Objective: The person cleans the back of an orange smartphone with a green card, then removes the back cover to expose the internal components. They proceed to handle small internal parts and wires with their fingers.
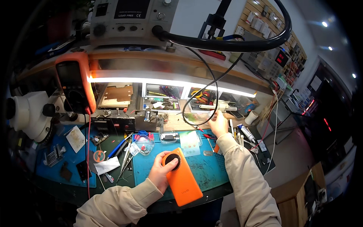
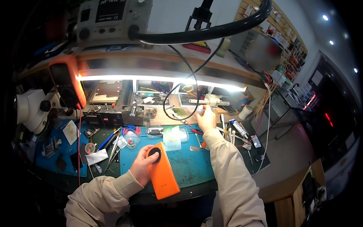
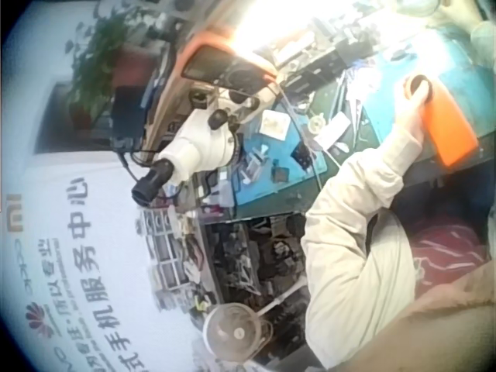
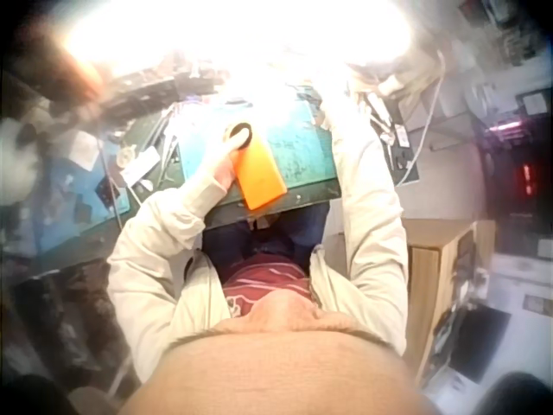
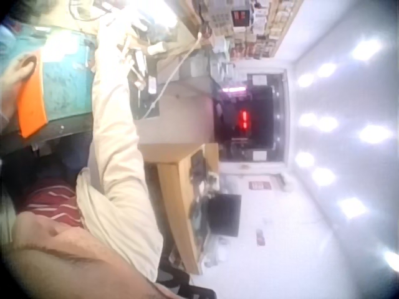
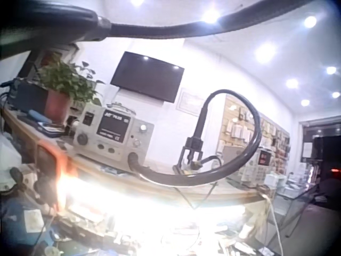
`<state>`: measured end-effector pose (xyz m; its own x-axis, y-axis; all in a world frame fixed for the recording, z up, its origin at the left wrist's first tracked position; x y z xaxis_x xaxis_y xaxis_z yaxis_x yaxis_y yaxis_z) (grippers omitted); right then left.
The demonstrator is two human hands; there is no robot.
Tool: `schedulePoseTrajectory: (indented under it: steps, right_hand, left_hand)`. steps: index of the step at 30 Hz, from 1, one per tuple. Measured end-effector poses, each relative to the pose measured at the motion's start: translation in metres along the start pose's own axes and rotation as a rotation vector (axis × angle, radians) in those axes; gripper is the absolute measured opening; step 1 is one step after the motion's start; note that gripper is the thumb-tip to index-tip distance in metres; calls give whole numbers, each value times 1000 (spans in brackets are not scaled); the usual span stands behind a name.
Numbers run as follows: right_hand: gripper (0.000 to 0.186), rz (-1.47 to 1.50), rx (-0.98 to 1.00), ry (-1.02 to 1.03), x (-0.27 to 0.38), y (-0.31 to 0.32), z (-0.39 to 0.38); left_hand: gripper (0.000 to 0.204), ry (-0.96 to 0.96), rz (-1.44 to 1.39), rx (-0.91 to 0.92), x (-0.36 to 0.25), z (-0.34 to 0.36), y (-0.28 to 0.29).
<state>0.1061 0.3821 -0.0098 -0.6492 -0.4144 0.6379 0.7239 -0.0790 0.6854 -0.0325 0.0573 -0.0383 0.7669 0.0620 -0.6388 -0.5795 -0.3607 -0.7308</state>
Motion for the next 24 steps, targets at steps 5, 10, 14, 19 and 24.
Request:
schedulePoseTrajectory:
  steps: [5, 10, 14, 19, 24]
  right_hand:
    - [71, -90, -26, -6, 12, -1, -6]
    - [59, 126, -105, 119, 19, 23, -35]
    - [40, 632, 754, -340, 75, 41, -124]
    - [25, 801, 1069, -585, 80, 45, -203]
    - [21, 835, 1068, -529, 81, 40, -205]
  left_hand:
    - [42, -10, 20, -13, -6, -7, -2]
    - [47, -142, 75, 45, -2, 4, 4]
    - [46, -239, 231, 31, -14, 1, 8]
    - [40, -268, 516, 144, -7, 3, -4]
    - [42, -364, 754, 173, -13, 0, -6]
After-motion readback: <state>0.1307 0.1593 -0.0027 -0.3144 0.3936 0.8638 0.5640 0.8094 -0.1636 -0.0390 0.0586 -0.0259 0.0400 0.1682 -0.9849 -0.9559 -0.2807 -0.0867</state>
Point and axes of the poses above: each hand's wrist, its own z-axis towards the middle knuckle, its own y-axis out of the back of the hand, x = y × z, the point moved 5 cm from there along z, towards the middle knuckle, and after that the axes turned 4 degrees about -y, right-handed, at the moved point
